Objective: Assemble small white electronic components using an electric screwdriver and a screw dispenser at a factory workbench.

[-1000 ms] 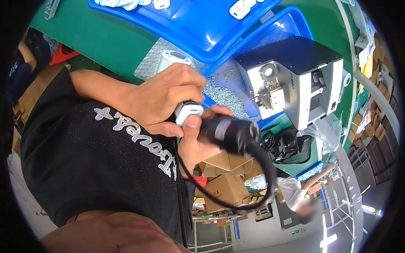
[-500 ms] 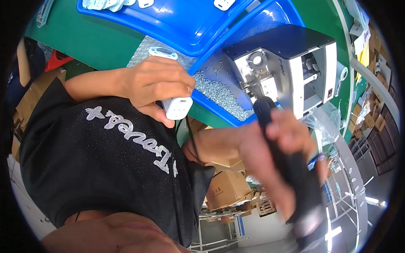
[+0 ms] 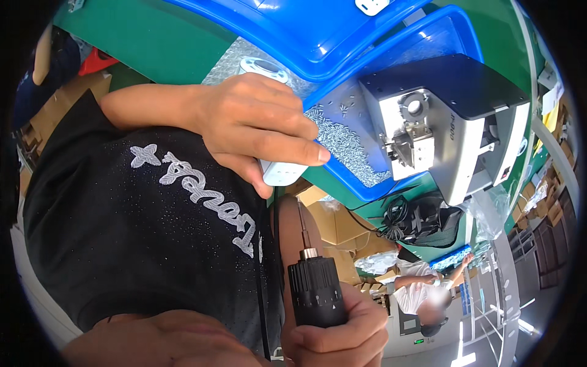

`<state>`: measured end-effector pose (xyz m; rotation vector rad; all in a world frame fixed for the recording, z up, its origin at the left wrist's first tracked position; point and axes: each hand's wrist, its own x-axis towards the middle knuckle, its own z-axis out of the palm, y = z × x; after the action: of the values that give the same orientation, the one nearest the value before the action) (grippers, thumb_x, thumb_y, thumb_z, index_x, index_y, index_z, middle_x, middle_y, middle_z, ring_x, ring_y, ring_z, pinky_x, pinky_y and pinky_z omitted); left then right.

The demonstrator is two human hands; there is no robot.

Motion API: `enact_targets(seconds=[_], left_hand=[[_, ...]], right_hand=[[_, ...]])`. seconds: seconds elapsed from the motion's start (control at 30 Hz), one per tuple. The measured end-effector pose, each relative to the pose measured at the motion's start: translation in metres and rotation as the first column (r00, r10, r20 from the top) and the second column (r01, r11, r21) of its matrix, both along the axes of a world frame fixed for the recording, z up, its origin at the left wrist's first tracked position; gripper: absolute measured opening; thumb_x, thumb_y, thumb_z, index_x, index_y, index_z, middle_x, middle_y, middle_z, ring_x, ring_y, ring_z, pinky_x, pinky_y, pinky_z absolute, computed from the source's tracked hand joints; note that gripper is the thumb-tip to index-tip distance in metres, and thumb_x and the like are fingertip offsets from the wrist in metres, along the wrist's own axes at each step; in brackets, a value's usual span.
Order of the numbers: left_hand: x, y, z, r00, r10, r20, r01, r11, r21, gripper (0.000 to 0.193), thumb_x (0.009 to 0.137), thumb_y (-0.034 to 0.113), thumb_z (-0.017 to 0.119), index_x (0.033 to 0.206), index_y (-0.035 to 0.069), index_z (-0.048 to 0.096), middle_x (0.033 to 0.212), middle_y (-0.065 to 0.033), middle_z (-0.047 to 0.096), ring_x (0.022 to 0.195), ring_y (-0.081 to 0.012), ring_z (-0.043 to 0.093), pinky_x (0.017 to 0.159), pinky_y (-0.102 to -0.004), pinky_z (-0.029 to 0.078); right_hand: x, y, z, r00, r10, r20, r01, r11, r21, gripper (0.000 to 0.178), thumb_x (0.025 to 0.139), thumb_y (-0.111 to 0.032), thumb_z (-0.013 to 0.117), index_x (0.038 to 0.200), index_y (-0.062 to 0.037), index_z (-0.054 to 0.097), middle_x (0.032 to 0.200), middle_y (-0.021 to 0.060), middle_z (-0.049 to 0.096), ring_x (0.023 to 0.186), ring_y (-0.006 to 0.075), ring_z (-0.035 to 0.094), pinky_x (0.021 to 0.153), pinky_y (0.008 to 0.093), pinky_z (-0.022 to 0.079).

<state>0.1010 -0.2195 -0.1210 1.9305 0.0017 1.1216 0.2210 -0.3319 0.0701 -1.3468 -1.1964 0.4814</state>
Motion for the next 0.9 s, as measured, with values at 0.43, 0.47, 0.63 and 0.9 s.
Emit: enact_targets(seconds=[0.43, 0.47, 0.63, 0.9], left_hand=[[0.001, -0.007, -0.002, 0.997, 0.080, 0.008, -0.080, 0.996, 0.028, 0.056, 0.096, 0.050, 0.055, 0.109, -0.004, 0.065, 0.094, -0.0148, 0.066, 0.064, -0.0229, 0.060, 0.051, -0.0315, 0.047], [0.000, -0.007, -0.002, 0.995, 0.095, -0.001, -0.095, 0.995, 0.032, 0.056, 0.096, 0.050, 0.055, 0.108, -0.003, 0.065, 0.094, -0.0145, 0.066, 0.064, -0.0229, 0.059, 0.051, -0.0313, 0.047], [0.001, -0.004, 0.002, 0.999, 0.047, -0.011, -0.046, 0.999, 0.025, 0.055, 0.096, 0.050, 0.055, 0.108, -0.003, 0.066, 0.094, -0.0137, 0.066, 0.066, -0.0223, 0.059, 0.051, -0.0304, 0.046], [0.003, -0.004, -0.002, 0.998, 0.055, -0.002, -0.055, 0.998, 0.007, 0.056, 0.094, 0.050, 0.058, 0.110, -0.003, 0.065, 0.093, -0.0149, 0.066, 0.064, -0.0228, 0.060, 0.051, -0.0311, 0.047]], right_hand=[[0.003, 0.037, -0.035, 0.959, 0.147, -0.243, -0.087, 0.966, 0.243, 0.016, 0.093, -0.018, 0.054, 0.079, -0.0187, 0.047, 0.057, -0.0088, 0.042, 0.043, 0.0062, 0.044, 0.046, 0.0243, 0.039], [0.003, 0.041, -0.041, 0.911, 0.215, -0.351, -0.095, 0.939, 0.330, 0.017, 0.093, -0.017, 0.055, 0.078, -0.0187, 0.047, 0.057, -0.0090, 0.042, 0.043, 0.0060, 0.044, 0.046, 0.0241, 0.039], [-0.008, 0.050, -0.061, 0.872, 0.290, -0.395, 0.080, 0.710, 0.699, 0.018, 0.092, -0.017, 0.056, 0.077, -0.0181, 0.047, 0.055, -0.0094, 0.042, 0.040, 0.0061, 0.043, 0.043, 0.0237, 0.038], [-0.001, 0.049, -0.066, 0.886, 0.187, -0.424, 0.169, 0.722, 0.671, 0.018, 0.094, -0.028, 0.052, 0.081, -0.0160, 0.050, 0.055, -0.0071, 0.041, 0.039, 0.0078, 0.040, 0.042, 0.0247, 0.037]])
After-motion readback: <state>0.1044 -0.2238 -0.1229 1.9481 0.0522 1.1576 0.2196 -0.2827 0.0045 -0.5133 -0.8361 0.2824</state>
